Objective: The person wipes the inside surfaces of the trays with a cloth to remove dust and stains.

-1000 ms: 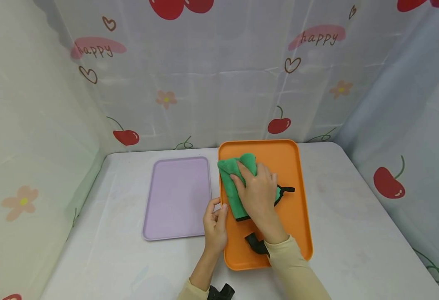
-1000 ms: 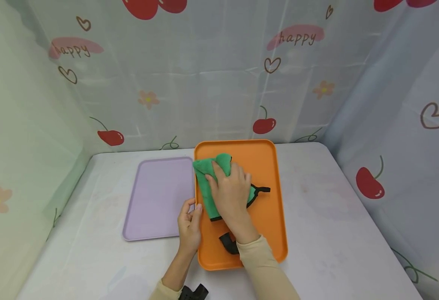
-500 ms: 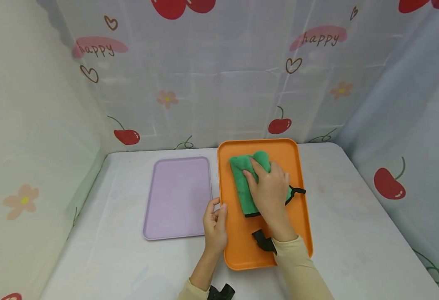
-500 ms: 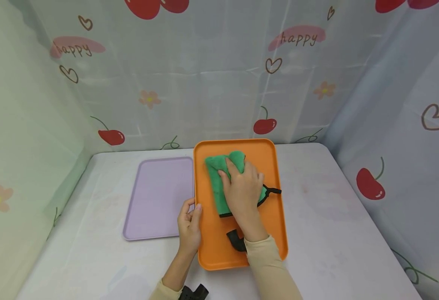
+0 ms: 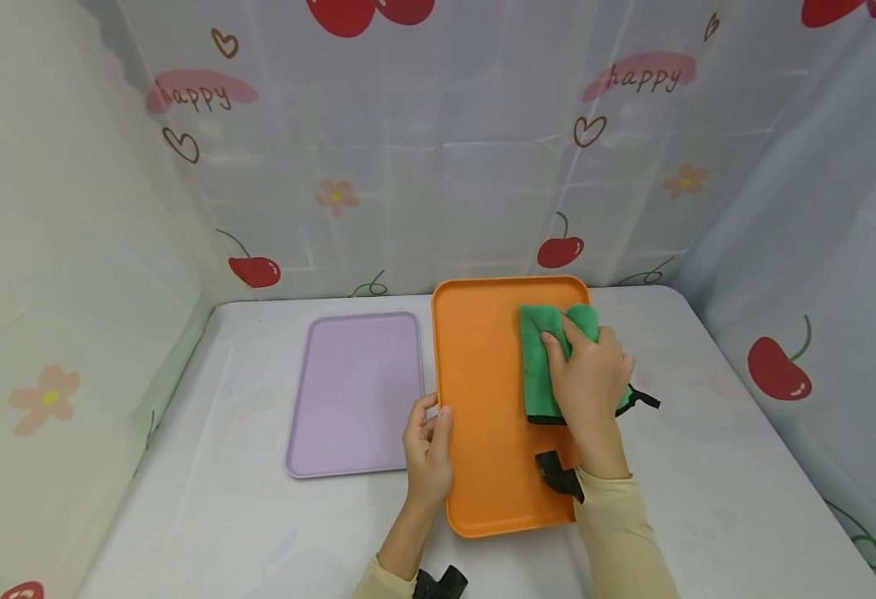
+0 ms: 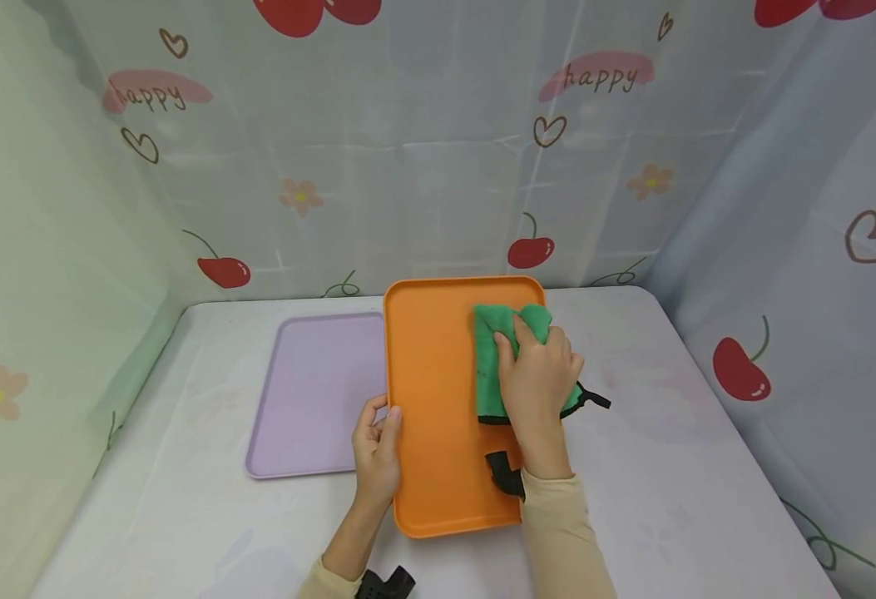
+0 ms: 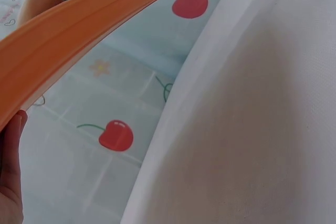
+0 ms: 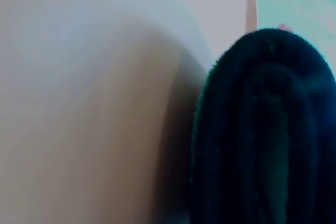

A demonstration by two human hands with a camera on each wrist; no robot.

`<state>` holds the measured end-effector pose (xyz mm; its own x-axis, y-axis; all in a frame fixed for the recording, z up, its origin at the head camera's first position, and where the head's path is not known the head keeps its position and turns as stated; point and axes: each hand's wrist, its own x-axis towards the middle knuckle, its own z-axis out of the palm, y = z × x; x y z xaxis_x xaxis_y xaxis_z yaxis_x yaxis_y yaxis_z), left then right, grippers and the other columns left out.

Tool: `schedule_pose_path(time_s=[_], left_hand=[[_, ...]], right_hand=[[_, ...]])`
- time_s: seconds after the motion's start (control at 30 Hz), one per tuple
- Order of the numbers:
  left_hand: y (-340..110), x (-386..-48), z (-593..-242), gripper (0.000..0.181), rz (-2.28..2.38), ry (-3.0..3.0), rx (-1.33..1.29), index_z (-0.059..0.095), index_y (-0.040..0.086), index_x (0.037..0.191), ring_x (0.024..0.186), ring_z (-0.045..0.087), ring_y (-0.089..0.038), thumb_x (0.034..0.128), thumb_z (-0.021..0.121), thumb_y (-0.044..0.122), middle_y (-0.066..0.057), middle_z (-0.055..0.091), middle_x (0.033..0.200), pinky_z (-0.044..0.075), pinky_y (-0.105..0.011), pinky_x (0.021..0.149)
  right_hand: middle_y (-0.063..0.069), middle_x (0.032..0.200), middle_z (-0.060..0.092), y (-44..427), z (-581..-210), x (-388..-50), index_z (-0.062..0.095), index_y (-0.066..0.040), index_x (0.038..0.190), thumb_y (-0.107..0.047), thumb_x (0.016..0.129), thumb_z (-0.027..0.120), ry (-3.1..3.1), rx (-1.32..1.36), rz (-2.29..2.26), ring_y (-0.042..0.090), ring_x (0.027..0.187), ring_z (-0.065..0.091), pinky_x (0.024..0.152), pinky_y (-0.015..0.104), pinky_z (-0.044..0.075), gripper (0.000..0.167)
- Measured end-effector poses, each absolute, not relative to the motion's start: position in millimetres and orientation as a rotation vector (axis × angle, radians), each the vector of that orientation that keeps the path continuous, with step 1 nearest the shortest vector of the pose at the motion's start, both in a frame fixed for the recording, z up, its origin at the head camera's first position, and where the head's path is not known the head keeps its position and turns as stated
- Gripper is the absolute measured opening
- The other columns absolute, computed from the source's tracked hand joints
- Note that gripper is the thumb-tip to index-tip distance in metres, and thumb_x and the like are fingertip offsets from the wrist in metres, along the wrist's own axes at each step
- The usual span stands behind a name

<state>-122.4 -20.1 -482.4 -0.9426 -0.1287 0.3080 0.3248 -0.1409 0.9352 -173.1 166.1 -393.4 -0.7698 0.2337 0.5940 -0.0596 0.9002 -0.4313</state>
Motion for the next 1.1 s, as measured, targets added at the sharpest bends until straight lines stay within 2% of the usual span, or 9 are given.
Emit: schedule_pose_path(time_s=[0.27, 0.57, 0.8, 1.1], left_hand=[[-20.0, -122.0, -483.9, 0.019, -2.153, -1.823, -0.241, 0.05, -0.01, 0.113, 0.045, 0.026, 0.002, 0.1023, 0.045, 0.005, 0.006, 0.032, 0.053, 0.021, -0.015, 0.038], [-18.6, -121.9, -484.0, 0.02, -2.158, -1.819, -0.257, 0.05, -0.01, 0.114, 0.046, 0.028, 0.002, 0.1022, 0.046, 0.005, 0.009, 0.034, 0.055, 0.023, -0.014, 0.04], [-17.9, -122.2, -484.5, 0.02, -2.161, -1.811, -0.272, 0.05, -0.01, 0.114, 0.047, 0.028, 0.002, 0.102, 0.046, 0.004, 0.008, 0.033, 0.055, 0.023, -0.014, 0.041], [-17.3, -121.5, -485.1, 0.02, -2.174, -1.804, -0.301, 0.049, -0.01, 0.115, 0.046, 0.026, 0.001, 0.1024, 0.045, 0.005, -0.006, 0.028, 0.052, 0.022, -0.014, 0.041]], right_hand=[[0.026, 0.087, 0.062, 179.0, -396.4, -170.6, 0.069, -0.009, 0.123, -0.028, 0.091, 0.069, -2.423, -0.215, 0.593, 0.037, 0.08, 0.051, 0.066, 0.051, 0.035, 0.036], [0.025, 0.087, 0.062, 174.7, -399.3, -169.7, 0.069, -0.011, 0.123, -0.028, 0.092, 0.069, -2.393, -0.276, 0.649, 0.037, 0.081, 0.051, 0.067, 0.05, 0.031, 0.035], [0.026, 0.086, 0.061, 167.7, -400.8, -168.2, 0.07, -0.007, 0.119, -0.031, 0.091, 0.07, -2.358, -0.292, 0.644, 0.038, 0.08, 0.051, 0.065, 0.051, 0.032, 0.036], [0.026, 0.091, 0.064, 147.7, -402.8, -162.9, 0.071, -0.008, 0.119, -0.032, 0.09, 0.071, -2.34, -0.191, 0.615, 0.038, 0.08, 0.053, 0.061, 0.05, 0.033, 0.038]])
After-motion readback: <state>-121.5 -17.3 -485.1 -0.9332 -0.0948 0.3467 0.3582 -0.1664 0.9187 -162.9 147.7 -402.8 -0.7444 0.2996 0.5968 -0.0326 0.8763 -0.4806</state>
